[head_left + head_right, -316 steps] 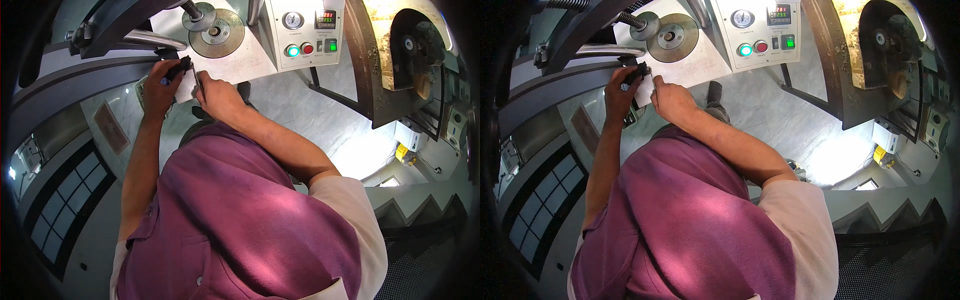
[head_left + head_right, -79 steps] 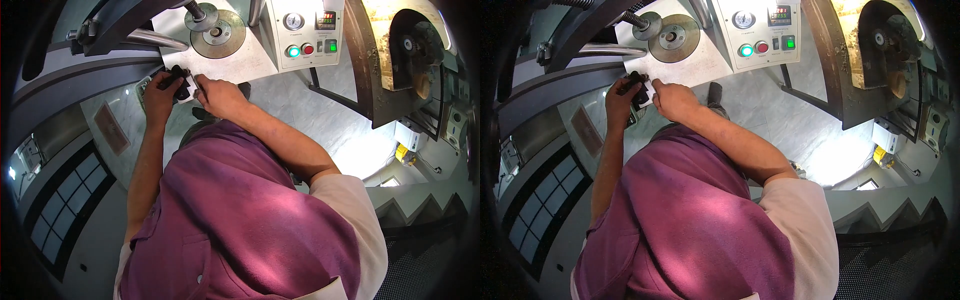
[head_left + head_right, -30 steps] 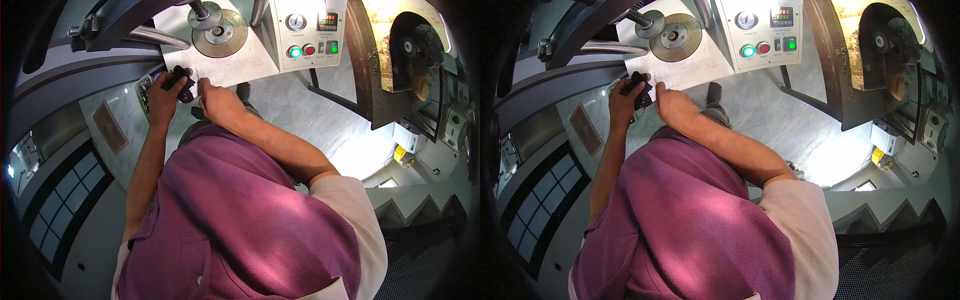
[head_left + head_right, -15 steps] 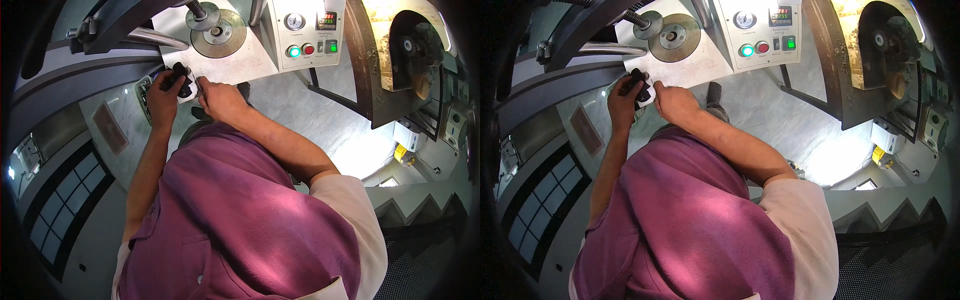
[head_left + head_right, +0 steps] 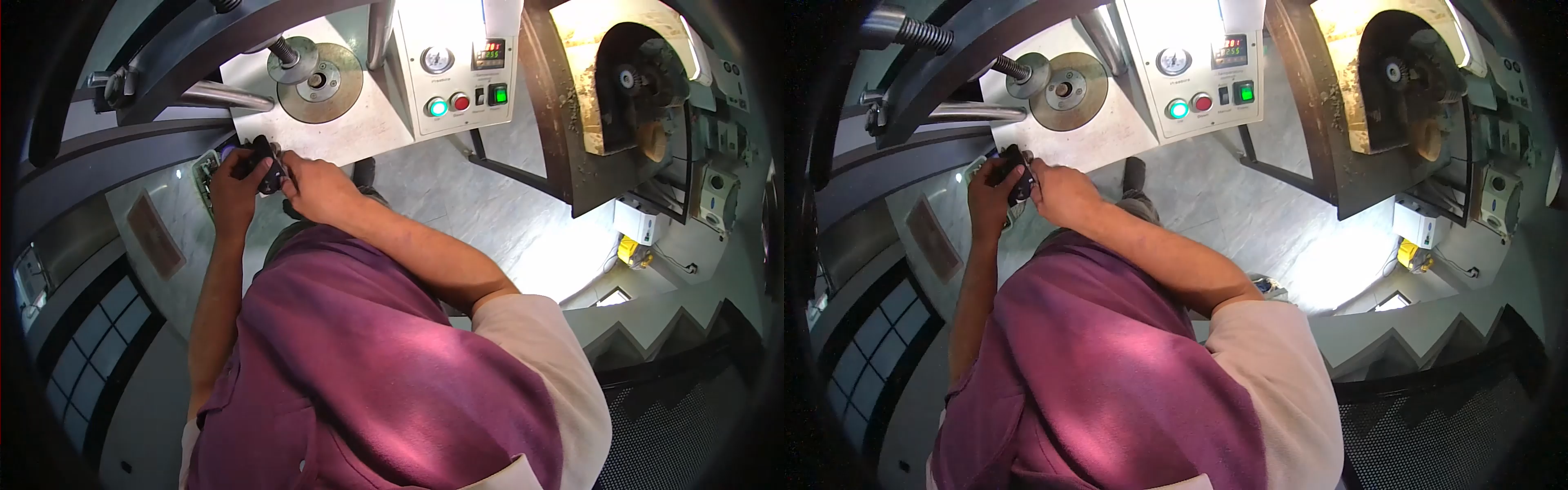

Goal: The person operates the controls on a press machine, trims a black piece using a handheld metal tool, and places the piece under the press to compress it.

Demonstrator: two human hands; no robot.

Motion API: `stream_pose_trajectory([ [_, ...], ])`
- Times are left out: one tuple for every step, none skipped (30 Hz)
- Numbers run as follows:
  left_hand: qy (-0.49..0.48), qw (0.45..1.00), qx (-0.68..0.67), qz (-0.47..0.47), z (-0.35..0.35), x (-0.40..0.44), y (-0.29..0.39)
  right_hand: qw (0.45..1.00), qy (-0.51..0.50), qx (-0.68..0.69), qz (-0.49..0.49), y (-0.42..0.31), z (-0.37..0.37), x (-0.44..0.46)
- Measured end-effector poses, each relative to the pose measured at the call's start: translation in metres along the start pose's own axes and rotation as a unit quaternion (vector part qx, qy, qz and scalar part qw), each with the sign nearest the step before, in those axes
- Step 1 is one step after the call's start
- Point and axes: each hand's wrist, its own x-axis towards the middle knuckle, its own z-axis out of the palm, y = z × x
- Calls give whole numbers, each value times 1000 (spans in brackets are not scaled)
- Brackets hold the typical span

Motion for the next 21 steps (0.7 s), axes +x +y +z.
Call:
stream_pose_trajectory([
  [4,1000,-5,1,2,-1,-1,1000,-4,2,-4,0,-1,1],
  [15,1000,11,7,2,-3,-1,1000,-19,-15,6,0,-3,2],
  [26,999,29,12,2,-5,0,1000,-21,-16,3,-4,-7,2],
  [29,999,29,11,2,-6,1,1000,-10,-21,8,-7,-11,3],
  [58,998,23,13,3,-9,2,1000,1,-25,14,-10,-14,1],
  [87,996,17,14,5,-12,3,1000,-2,-25,14,-11,-16,0],
  [89,996,18,12,7,-14,4,999,10,-33,18,-11,-19,0],
  [114,993,17,23,9,-14,5,999,21,-40,22,-11,-19,1],
  [140,989,19,33,9,-14,5,999,17,-34,18,-9,-18,1],
  [126,986,15,107,8,-13,3,999,19,-49,8,-6,-14,0],
  [88,995,-20,50,9,-13,2,998,22,-64,-4,-3,-10,0],
  [90,996,1,29,10,-11,0,997,1,-78,-5,0,-7,0],
  [89,996,19,8,12,-12,5,997,-3,-71,-8,0,-5,-1],
  [93,995,38,-2,11,-13,11,998,-1,-67,-7,0,-5,-1],
  [92,995,41,-2,10,-10,8,998,2,-65,-6,1,-5,-2],
  [85,996,32,2,10,-7,2,998,16,-59,-3,-2,-5,-2],
  [76,997,23,7,10,-7,-2,998,17,-58,1,-1,-3,-3],
  [71,997,24,7,9,-7,-1,998,22,-56,-13,1,-1,-2],
  [63,998,16,-5,8,-7,0,998,28,-55,-26,3,0,-1],
  [56,998,9,-16,7,-6,2,998,31,-53,-23,3,0,0],
  [52,998,10,-15,7,-6,4,998,29,-58,-19,4,-1,1],
])
